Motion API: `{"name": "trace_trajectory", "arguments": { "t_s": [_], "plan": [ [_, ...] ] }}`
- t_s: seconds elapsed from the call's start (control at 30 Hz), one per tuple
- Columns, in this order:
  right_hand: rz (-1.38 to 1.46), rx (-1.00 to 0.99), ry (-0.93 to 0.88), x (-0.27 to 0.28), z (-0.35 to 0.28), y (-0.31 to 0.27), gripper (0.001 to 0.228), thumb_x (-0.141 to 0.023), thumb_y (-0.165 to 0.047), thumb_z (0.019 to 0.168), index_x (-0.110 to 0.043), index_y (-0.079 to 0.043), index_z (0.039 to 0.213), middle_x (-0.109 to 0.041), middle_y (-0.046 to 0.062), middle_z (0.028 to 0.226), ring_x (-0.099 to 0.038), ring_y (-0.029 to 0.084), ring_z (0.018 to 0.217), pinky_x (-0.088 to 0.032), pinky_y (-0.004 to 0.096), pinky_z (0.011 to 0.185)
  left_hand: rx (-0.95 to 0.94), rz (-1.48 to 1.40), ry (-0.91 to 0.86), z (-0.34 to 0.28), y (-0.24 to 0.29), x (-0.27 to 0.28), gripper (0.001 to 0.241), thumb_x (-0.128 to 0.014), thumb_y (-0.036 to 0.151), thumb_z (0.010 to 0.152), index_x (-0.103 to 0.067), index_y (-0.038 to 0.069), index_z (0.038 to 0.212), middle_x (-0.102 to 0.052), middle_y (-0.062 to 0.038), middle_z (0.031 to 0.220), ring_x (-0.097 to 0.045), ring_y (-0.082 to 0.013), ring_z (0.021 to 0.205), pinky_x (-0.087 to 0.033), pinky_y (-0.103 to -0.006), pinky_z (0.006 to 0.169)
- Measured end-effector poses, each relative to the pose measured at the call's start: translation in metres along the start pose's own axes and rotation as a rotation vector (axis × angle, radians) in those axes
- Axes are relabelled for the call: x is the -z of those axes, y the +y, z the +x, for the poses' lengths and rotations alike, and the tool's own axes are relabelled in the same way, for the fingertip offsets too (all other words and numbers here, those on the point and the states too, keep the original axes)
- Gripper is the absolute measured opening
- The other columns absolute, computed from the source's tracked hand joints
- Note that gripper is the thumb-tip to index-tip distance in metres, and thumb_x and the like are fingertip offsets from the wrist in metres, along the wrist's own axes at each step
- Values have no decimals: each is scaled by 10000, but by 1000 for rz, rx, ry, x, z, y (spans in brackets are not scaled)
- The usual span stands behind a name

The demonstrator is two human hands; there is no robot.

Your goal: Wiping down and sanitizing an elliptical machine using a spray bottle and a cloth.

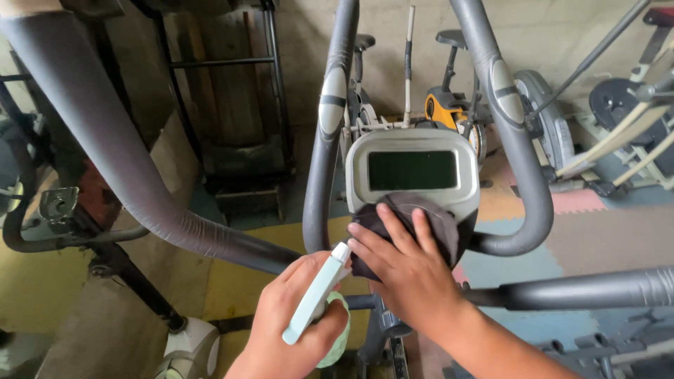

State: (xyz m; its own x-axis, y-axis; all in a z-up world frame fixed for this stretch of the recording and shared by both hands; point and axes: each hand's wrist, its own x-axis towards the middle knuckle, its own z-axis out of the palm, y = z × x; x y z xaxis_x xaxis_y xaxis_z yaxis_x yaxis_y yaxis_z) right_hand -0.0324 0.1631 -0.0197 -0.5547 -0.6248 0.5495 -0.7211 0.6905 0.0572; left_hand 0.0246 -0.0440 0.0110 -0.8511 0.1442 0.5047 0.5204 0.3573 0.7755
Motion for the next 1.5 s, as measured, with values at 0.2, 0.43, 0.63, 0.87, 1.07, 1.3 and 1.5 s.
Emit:
{"name": "trace_trajectory", "arguments": {
  "t_s": [0.2,0.43,0.63,0.87,1.07,1.3,1.5],
  "plan": [
    [-96,-269,89,-7,-49,30,601,-722,-295,785,-604,-219,1370,-509,82,1501,-360,416,1438,-189,650,1158,-74,72,-175,-2,-2,0,552,-637,33,654,-697,90,1199,-738,-108,1081,-725,-324,987,-581,-372,860],
    [-48,-459,254,-17,-18,41,439,-601,-290,1017,-601,-178,1441,-501,72,1568,-399,385,1489,-239,609,1202,247,113,-382,-11,-16,-25,601,-705,76,645,-663,129,1242,-706,-133,880,-690,-345,915,-550,-409,795],
    [-157,-529,306,-23,-22,5,460,-599,-343,1021,-612,-160,1443,-483,117,1581,-353,440,1487,-197,666,1173,102,54,-276,-27,-39,-28,527,-698,78,659,-670,107,1185,-724,-130,938,-696,-356,907,-566,-409,781],
    [-63,-501,306,-47,-55,-61,471,-646,-253,964,-610,-156,1424,-461,101,1589,-294,445,1529,-118,724,1204,139,45,-375,-49,-74,-19,536,-683,70,689,-650,115,1222,-721,-139,942,-690,-366,908,-550,-409,795],
    [-64,-453,263,-67,-91,-73,579,-671,-30,838,-625,-163,1400,-473,77,1575,-269,464,1530,-221,619,1244,341,-76,-432,-59,-79,-15,517,-667,114,735,-627,155,1249,-744,-123,901,-750,-320,835,-584,-375,790],
    [482,-772,438,-87,-141,-79,363,-576,-57,982,-622,-97,1340,-472,165,1594,-447,344,1498,-382,416,1187,322,49,-514,-65,-76,-33,535,-686,153,724,-600,163,1252,-729,-134,940,-721,-344,882,-547,-411,812],
    [1070,-1435,776,-98,-165,-58,467,-467,-401,1070,-625,-45,1329,-666,116,1298,-598,161,1120,-497,342,975,273,48,-403,-57,-82,-52,385,-685,161,735,-633,102,1112,-700,-165,944,-671,-400,895,-534,-453,805]
  ]
}}
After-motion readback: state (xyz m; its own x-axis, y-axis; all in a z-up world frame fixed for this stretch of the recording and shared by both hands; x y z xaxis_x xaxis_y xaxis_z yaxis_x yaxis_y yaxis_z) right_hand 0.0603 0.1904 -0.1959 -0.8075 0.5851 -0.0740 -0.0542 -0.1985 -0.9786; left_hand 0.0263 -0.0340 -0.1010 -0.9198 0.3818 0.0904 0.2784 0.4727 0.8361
